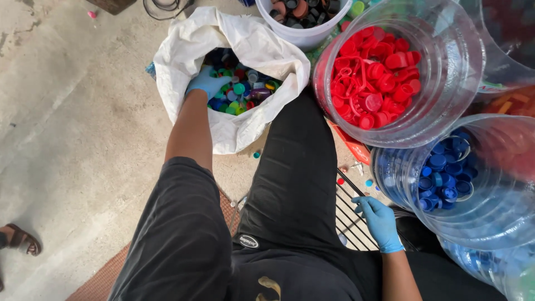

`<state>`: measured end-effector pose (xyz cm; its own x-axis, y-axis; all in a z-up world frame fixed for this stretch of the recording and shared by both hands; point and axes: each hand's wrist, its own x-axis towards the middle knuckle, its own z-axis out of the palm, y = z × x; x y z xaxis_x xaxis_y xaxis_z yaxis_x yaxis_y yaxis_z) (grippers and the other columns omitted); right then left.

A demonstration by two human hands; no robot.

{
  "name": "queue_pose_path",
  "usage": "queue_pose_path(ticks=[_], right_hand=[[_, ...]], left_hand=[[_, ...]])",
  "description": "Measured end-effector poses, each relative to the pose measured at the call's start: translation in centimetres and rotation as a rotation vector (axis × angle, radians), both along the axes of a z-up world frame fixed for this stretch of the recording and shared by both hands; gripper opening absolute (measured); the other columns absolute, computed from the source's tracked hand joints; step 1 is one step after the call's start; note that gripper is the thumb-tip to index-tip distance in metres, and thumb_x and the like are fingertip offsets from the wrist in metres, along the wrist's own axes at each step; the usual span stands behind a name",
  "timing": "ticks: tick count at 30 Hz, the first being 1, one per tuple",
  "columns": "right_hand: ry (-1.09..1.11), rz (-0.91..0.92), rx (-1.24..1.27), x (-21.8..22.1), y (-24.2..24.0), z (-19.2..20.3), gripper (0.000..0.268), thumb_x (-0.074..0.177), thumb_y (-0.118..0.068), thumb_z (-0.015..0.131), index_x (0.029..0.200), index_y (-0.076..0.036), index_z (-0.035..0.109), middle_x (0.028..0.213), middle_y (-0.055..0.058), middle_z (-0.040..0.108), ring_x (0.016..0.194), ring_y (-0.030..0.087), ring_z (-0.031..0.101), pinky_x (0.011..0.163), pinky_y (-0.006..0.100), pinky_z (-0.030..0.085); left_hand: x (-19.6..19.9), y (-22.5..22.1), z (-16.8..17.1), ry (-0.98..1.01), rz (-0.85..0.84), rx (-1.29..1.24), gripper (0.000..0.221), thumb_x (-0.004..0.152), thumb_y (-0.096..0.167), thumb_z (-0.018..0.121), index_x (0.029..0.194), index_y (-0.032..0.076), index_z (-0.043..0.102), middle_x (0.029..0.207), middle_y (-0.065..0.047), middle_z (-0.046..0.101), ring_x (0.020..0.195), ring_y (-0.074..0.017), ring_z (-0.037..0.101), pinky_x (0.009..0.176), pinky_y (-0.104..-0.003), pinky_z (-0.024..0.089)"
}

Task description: Sorting plastic bottle caps by color from a large bag into separate containers

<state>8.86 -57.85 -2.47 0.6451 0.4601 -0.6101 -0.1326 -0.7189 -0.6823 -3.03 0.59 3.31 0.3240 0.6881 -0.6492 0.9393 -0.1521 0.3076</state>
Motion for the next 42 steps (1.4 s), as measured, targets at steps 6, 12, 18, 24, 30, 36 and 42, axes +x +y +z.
queue_pose_path(ticks=[6,12,18,24,30,36,42], right_hand=[[-0.052,-0.027,-0.013,0.5,0.0,-2.0,0.022,0.106,-0.022,0.060,0.107,-0.016,0.081,0.072,0.009,0.072,0.071,0.022,0.062,0.081,0.037,0.053],[-0.059,-0.050,-0.032,0.6,0.4,-2.5,0.021,0.106,-0.023,0.061,0.104,-0.018,0.082,0.069,0.007,0.070,0.067,0.020,0.060,0.078,0.035,0.052],[-0.084,-0.074,-0.019,0.3,0.8,-1.5,0.020,0.105,-0.025,0.062,0.103,-0.020,0.081,0.066,0.006,0.068,0.065,0.019,0.060,0.077,0.035,0.052],[-0.076,-0.112,0.049,0.0,-0.6,-2.7,0.020,0.103,-0.017,0.061,0.106,-0.018,0.081,0.068,0.009,0.068,0.068,0.021,0.061,0.080,0.036,0.052],[-0.008,-0.114,0.084,0.4,-0.7,-2.2,0.020,0.105,-0.019,0.060,0.109,-0.018,0.080,0.072,0.009,0.070,0.071,0.020,0.062,0.080,0.037,0.053],[0.037,-0.082,0.103,0.9,-0.8,-1.5,0.022,0.104,-0.019,0.060,0.114,-0.017,0.080,0.076,0.011,0.071,0.074,0.022,0.063,0.084,0.038,0.053],[0.050,-0.093,0.142,0.9,-0.9,-1.2,0.022,0.105,-0.017,0.060,0.115,-0.014,0.079,0.078,0.013,0.070,0.076,0.023,0.062,0.085,0.039,0.052]], left_hand=[[1.5,-0.8,-2.9,0.019,-0.020,-0.118,0.091,0.076,0.054,0.085,0.154,0.021,0.051,0.163,-0.024,0.031,0.151,-0.0396,0.034,0.121,-0.048,0.036],[1.7,-1.0,-5.9,-0.019,0.016,-0.095,0.081,0.074,0.031,0.083,0.148,0.022,0.051,0.149,-0.028,0.036,0.133,-0.0414,0.055,0.106,-0.047,0.054],[0.7,-0.7,-11.8,-0.061,-0.031,0.090,0.057,0.078,0.031,0.077,0.133,0.028,0.063,0.134,-0.013,0.061,0.128,-0.0297,0.062,0.107,-0.042,0.051],[-0.5,1.1,-12.2,-0.267,0.146,0.121,0.040,0.079,0.029,0.074,0.119,0.029,0.071,0.116,-0.006,0.069,0.113,-0.0267,0.068,0.097,-0.041,0.056],[-1.3,1.6,-10.5,-0.564,0.374,0.066,0.030,0.078,0.028,0.080,0.107,0.023,0.073,0.095,-0.009,0.070,0.085,-0.0220,0.074,0.073,-0.035,0.065],[-1.8,1.7,-9.9,-0.758,0.582,-0.115,0.037,0.078,0.023,0.087,0.111,0.021,0.070,0.089,-0.012,0.069,0.064,-0.0217,0.070,0.047,-0.034,0.061],[-1.2,-1.5,-3.7,-0.811,0.588,-0.266,0.020,0.085,0.016,0.078,0.103,0.015,0.067,0.089,-0.010,0.074,0.059,-0.0169,0.065,0.044,-0.028,0.054]])
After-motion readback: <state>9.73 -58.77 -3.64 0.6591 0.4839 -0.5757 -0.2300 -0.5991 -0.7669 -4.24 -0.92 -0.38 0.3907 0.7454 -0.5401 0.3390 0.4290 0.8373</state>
